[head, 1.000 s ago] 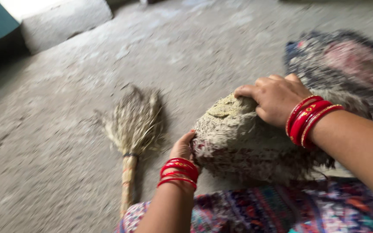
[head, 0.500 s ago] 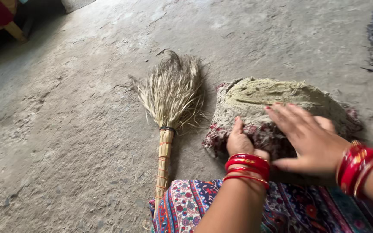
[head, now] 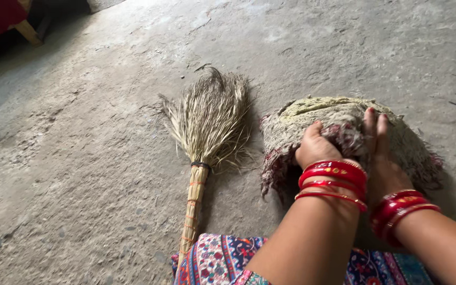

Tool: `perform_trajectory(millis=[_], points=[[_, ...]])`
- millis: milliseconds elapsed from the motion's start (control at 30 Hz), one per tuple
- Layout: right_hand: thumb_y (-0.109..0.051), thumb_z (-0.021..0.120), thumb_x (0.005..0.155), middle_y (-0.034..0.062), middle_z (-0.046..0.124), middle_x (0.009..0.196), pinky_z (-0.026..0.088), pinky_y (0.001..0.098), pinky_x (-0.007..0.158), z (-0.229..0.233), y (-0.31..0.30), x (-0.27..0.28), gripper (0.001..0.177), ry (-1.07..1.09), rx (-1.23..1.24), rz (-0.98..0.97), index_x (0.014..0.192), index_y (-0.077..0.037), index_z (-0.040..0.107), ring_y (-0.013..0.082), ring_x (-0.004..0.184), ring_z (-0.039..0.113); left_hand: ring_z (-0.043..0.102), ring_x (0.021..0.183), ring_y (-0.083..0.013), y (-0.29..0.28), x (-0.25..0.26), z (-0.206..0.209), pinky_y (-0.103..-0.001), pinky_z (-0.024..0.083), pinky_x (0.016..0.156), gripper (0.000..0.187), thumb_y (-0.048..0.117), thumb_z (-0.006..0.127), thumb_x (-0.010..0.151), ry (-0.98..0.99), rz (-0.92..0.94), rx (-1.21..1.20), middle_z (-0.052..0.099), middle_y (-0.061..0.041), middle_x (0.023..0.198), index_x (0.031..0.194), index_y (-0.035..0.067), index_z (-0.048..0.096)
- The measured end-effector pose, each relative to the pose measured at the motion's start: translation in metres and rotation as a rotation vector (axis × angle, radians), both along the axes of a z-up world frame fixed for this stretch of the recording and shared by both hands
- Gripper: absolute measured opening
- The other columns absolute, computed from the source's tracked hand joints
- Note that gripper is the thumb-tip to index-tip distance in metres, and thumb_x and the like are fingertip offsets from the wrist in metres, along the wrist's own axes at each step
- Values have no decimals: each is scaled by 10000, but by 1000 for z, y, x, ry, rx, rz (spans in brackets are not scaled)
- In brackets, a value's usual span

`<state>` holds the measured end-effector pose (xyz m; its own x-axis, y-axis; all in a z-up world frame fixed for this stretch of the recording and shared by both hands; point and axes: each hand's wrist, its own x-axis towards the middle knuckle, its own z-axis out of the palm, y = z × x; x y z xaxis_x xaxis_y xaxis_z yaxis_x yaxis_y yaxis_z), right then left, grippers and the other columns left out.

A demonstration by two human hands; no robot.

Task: The person scrubs a red circular rug with a stone, then flips it to scrub the other side. They then use a straw broom to sweep the rug and the surrounding floor area. Finally, they flip the rug back and continue scrubbing it with the stone.

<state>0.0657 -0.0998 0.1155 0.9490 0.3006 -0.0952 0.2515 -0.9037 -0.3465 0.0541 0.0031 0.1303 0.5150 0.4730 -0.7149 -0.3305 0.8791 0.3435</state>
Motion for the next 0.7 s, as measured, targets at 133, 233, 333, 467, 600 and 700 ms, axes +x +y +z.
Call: perform_trajectory(millis=[133,233,333,467,600,700], points=[[-350,250,1163,264,721,1123,570,454,865,27,1,25,467,-47,71,-130,1509,-203,527,373,962,717,739,834,-262,16,25,-1,-402,590,792,406,166,770,740,173,-112,316,769,-176,1018,1034,-107,713],[-96,376,1059,154,749,1009,598,398,733,39,-12,50,616,-231,-488,-29,1588,-402,449,274,835,742,722,905,-255,49,23,-8,-399,563,854,452,217,803,755,319,-259,459,741,-168,1065,1080,-79,699],[-50,472,1025,102,776,1004,607,359,675,28,-19,112,624,-128,-558,-3,1575,-344,428,233,778,766,708,910,-263,93,42,6,-417,564,856,459,235,792,770,324,-326,566,731,-169,1077,1105,-64,696],[95,569,923,226,794,932,587,425,602,18,-28,231,753,144,-64,15,1567,-291,502,286,715,744,690,916,-274,132,83,33,-441,566,859,470,259,777,789,258,-371,689,718,-170,1092,1139,-43,691],[148,588,876,260,748,1079,552,475,704,39,-31,265,719,-90,167,-70,1458,-270,640,359,869,675,671,922,-285,140,131,65,-464,567,861,481,284,762,809,133,-418,744,705,-171,1108,1172,-22,686],[125,566,889,255,698,1183,517,477,811,72,-19,248,662,-325,71,-37,1417,-265,661,386,997,611,657,926,-294,136,153,91,-482,568,863,489,302,751,824,13,-443,750,695,-172,1119,1197,-7,683]])
